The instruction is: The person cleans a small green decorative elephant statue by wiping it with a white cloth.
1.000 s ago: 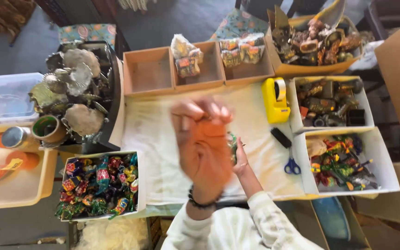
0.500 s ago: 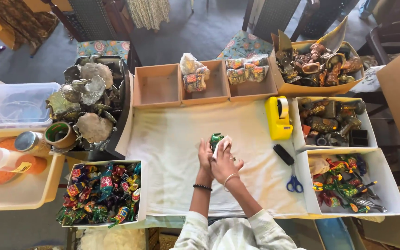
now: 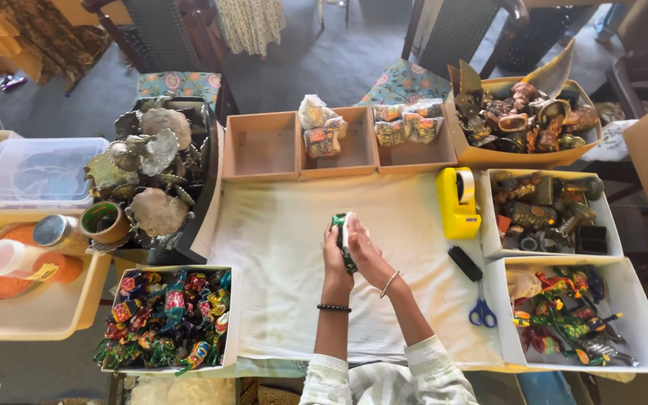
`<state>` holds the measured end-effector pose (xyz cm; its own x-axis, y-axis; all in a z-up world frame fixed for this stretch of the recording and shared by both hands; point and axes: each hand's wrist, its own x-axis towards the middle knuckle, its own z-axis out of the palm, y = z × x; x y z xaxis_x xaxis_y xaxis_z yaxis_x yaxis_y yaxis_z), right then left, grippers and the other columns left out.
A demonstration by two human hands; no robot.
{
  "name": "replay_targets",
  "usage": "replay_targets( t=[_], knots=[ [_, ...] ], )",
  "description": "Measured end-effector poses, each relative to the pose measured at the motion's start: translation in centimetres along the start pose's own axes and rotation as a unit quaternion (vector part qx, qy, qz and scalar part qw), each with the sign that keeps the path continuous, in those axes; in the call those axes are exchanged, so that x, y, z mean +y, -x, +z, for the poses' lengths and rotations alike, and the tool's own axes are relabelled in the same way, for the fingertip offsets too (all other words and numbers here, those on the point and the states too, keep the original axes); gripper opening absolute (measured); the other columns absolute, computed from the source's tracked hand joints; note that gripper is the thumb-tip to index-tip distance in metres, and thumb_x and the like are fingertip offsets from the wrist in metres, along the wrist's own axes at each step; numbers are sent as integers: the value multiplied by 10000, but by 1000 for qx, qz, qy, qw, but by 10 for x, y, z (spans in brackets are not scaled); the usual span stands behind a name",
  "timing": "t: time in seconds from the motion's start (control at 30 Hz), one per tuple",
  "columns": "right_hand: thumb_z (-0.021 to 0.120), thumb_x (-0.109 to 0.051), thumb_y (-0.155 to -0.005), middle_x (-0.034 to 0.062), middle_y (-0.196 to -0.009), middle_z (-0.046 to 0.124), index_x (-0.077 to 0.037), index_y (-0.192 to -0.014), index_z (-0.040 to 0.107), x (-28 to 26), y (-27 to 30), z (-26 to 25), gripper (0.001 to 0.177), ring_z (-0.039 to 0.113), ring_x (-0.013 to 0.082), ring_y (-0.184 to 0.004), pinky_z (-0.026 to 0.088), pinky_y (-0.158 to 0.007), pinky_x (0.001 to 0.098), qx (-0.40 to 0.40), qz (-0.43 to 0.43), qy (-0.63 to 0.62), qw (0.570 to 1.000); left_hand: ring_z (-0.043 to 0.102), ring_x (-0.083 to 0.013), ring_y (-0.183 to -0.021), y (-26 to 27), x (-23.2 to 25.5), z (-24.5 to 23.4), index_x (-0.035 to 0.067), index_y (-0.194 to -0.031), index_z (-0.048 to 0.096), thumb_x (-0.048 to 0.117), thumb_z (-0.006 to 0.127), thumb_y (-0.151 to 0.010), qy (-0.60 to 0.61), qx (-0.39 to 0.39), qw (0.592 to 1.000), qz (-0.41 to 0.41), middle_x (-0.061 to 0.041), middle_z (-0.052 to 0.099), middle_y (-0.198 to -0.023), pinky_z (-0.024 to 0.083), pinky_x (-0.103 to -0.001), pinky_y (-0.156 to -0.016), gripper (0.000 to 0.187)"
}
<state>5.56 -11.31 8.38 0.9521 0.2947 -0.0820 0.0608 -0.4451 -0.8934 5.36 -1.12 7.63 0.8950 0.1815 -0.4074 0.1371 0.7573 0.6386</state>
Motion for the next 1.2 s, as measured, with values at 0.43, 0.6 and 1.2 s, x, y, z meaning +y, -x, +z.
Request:
replay_targets(
  t=[0.43, 0.6, 1.2],
  knots=[
    [382, -397, -1104, 169, -1646, 389, -102, -1590, 349, 58, -16, 27, 569, 357, 296, -1536, 276, -1224, 350, 207, -18, -173, 963, 566, -178, -1187, 10, -20, -11, 124, -1450, 509, 418, 473, -1050, -212, -50, 976, 7, -65, 613, -1327, 483, -316, -973, 498],
    [369, -482, -1087, 182, -1683, 308, -58, -1619, 261, -18, 30, 6, 689, 311, 319, -1550, 271, -1228, 366, 153, -55, -109, 981, 549, -200, -1230, 38, -1, 11, 137, -1487, 458, 456, 444, -1045, -168, -14, 986, -8, -80, 582, -1367, 466, -334, -1009, 546],
    [329, -455, -1104, 124, -1744, 246, -115, -1633, 311, -42, 53, -7, 629, 211, 309, -1624, 188, -1249, 456, 137, -124, 33, 982, 548, -205, -1269, 69, 4, 20, 210, -1533, 363, 478, 387, -1057, -91, -75, 990, -71, -52, 532, -1435, 467, -342, -1041, 547]
  ],
)
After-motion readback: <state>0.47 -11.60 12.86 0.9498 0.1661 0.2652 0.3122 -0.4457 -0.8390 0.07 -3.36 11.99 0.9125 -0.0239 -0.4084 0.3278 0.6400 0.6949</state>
